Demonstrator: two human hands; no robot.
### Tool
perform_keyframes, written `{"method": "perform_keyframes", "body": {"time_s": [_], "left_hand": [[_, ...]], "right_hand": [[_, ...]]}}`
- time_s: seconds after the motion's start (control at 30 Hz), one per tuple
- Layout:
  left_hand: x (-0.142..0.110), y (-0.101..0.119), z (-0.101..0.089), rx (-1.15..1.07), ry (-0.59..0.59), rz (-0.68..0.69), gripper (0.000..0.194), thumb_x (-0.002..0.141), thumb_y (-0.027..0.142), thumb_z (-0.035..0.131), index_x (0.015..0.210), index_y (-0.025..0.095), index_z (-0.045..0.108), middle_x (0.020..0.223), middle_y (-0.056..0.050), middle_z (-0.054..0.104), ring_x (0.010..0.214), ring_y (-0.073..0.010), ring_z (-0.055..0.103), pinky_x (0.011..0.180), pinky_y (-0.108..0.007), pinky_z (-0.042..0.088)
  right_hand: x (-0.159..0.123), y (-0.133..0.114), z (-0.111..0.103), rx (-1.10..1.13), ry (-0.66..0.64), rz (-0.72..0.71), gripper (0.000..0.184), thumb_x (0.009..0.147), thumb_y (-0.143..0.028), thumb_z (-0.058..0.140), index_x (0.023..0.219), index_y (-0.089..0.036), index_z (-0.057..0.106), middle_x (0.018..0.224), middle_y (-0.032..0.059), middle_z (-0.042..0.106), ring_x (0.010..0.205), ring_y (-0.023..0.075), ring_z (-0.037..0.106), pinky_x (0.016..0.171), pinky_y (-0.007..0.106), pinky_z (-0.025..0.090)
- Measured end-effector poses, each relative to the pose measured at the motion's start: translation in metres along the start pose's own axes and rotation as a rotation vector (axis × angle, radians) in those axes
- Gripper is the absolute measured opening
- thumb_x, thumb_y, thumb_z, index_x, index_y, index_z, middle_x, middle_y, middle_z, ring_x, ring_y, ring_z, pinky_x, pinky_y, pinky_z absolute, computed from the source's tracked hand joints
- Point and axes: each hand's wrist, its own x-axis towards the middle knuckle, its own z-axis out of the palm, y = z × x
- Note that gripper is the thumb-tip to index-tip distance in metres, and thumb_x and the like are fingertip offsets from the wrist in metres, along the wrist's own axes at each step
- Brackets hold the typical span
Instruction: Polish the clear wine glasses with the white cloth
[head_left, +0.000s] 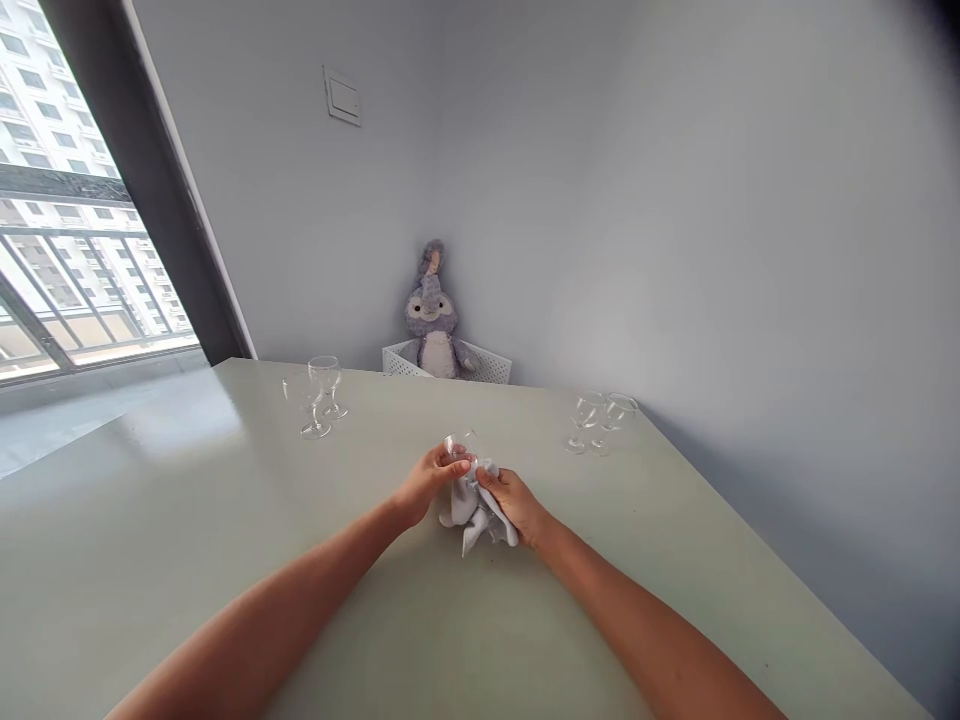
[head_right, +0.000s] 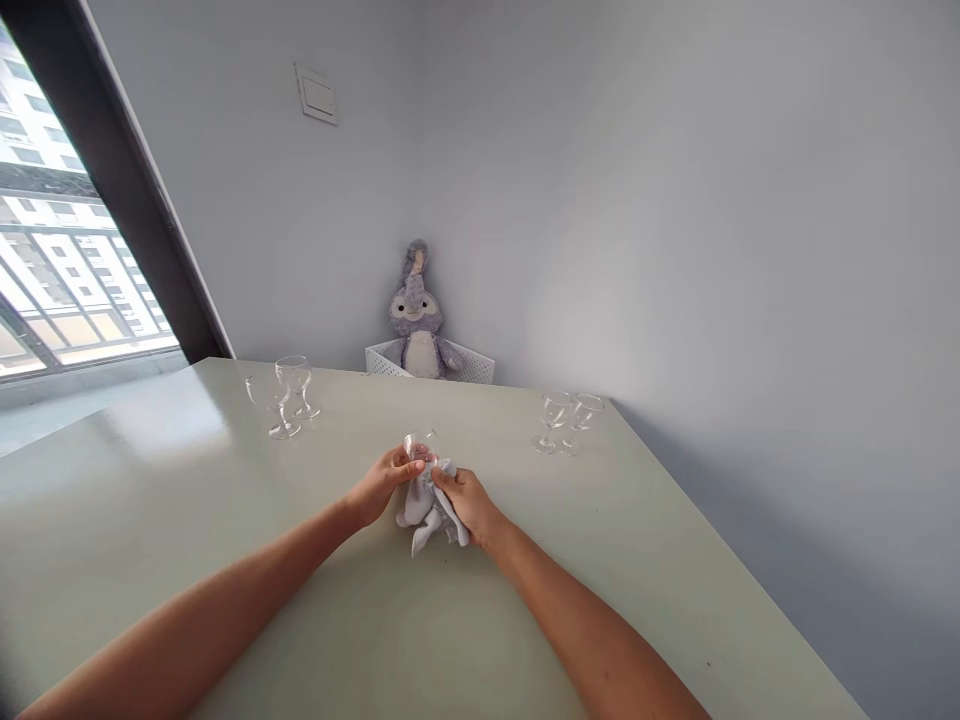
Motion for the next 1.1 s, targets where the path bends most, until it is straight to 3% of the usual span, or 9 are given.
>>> {"method": "perform_keyframes", "body": {"time_s": [0.13,0.23,0.4,0.53,0.67,0.77,0.87,0.97,1.1], "left_hand": [[0.001,-0.006,-0.003,-0.047,0.085,-0.031,0.04,0.063,0.036,0.07,0.094,0.015,0.055,0.1,-0.009,0.062,0.093,-0.0205,0.057,0.083,-0.032,0.042],[0.003,-0.011,-0.005,-0.139,0.145,-0.049,0.038,0.063,0.036,0.07,0.091,0.015,0.055,0.096,-0.007,0.062,0.086,-0.017,0.059,0.078,-0.03,0.045],[0.008,-0.017,-0.011,-0.288,0.264,-0.049,0.038,0.062,0.036,0.071,0.087,0.014,0.054,0.079,-0.004,0.062,0.068,-0.0123,0.06,0.063,-0.025,0.048],[0.012,-0.019,-0.014,-0.32,0.356,-0.018,0.04,0.061,0.035,0.072,0.09,0.016,0.051,0.079,-0.003,0.062,0.064,-0.0115,0.06,0.056,-0.022,0.047],[0.017,-0.015,-0.022,-0.354,0.441,0.078,0.04,0.061,0.032,0.072,0.089,0.016,0.049,0.085,-0.005,0.062,0.072,-0.0138,0.062,0.066,-0.027,0.05],[0.021,-0.007,-0.034,-0.344,0.541,0.182,0.039,0.064,0.03,0.071,0.091,0.018,0.047,0.096,-0.005,0.059,0.079,-0.0133,0.061,0.073,-0.03,0.051],[0.02,0.003,-0.04,-0.209,0.634,0.351,0.044,0.064,0.029,0.07,0.099,0.021,0.045,0.112,-0.006,0.053,0.087,-0.0146,0.06,0.076,-0.033,0.05],[0.011,0.012,-0.032,-0.049,0.605,0.489,0.048,0.064,0.03,0.069,0.103,0.024,0.041,0.118,-0.006,0.048,0.093,-0.0175,0.06,0.081,-0.034,0.048],[-0.008,0.011,0.001,0.106,0.365,0.552,0.052,0.065,0.028,0.07,0.108,0.025,0.041,0.121,-0.007,0.045,0.1,-0.0207,0.058,0.088,-0.035,0.044]], "right_hand": [[-0.003,0.004,-0.001,-0.541,0.158,-0.279,0.032,0.082,-0.043,0.047,0.099,-0.018,0.057,0.076,0.0025,0.061,0.068,0.0158,0.056,0.061,0.027,0.045],[-0.006,0.011,0.0,-0.941,0.164,-0.499,0.04,0.086,-0.025,0.039,0.125,-0.02,0.039,0.1,0.008,0.059,0.08,0.0187,0.057,0.065,0.029,0.046],[-0.006,0.018,0.001,-1.462,0.045,-0.805,0.044,0.076,-0.007,0.04,0.117,-0.016,0.05,0.107,0.0133,0.054,0.081,0.0212,0.054,0.07,0.034,0.045],[-0.007,0.016,0.0,-1.535,-0.055,-0.953,0.034,0.076,-0.008,0.041,0.105,-0.015,0.058,0.108,0.0109,0.056,0.092,0.0236,0.05,0.089,0.043,0.038],[-0.013,0.017,0.004,-1.574,-0.129,-0.983,0.028,0.078,-0.012,0.044,0.101,-0.015,0.06,0.102,0.0106,0.059,0.099,0.0254,0.048,0.098,0.047,0.028],[-0.022,0.013,0.011,-1.551,-0.215,-1.013,0.031,0.081,-0.034,0.049,0.107,-0.019,0.057,0.108,0.0091,0.059,0.104,0.0278,0.045,0.098,0.054,0.022],[-0.03,0.006,0.018,-1.483,-0.264,-1.117,0.058,0.072,-0.063,0.049,0.119,-0.028,0.049,0.122,0.0069,0.052,0.115,0.0329,0.036,0.096,0.06,0.016],[-0.033,0.001,0.018,-1.362,-0.15,-1.13,0.056,0.077,-0.061,0.043,0.12,-0.026,0.047,0.115,0.0088,0.054,0.106,0.0275,0.044,0.093,0.052,0.026],[-0.023,0.002,0.009,-1.227,0.239,-0.873,0.04,0.088,-0.031,0.037,0.125,-0.016,0.04,0.082,0.007,0.058,0.075,0.0184,0.052,0.072,0.034,0.039]]}}
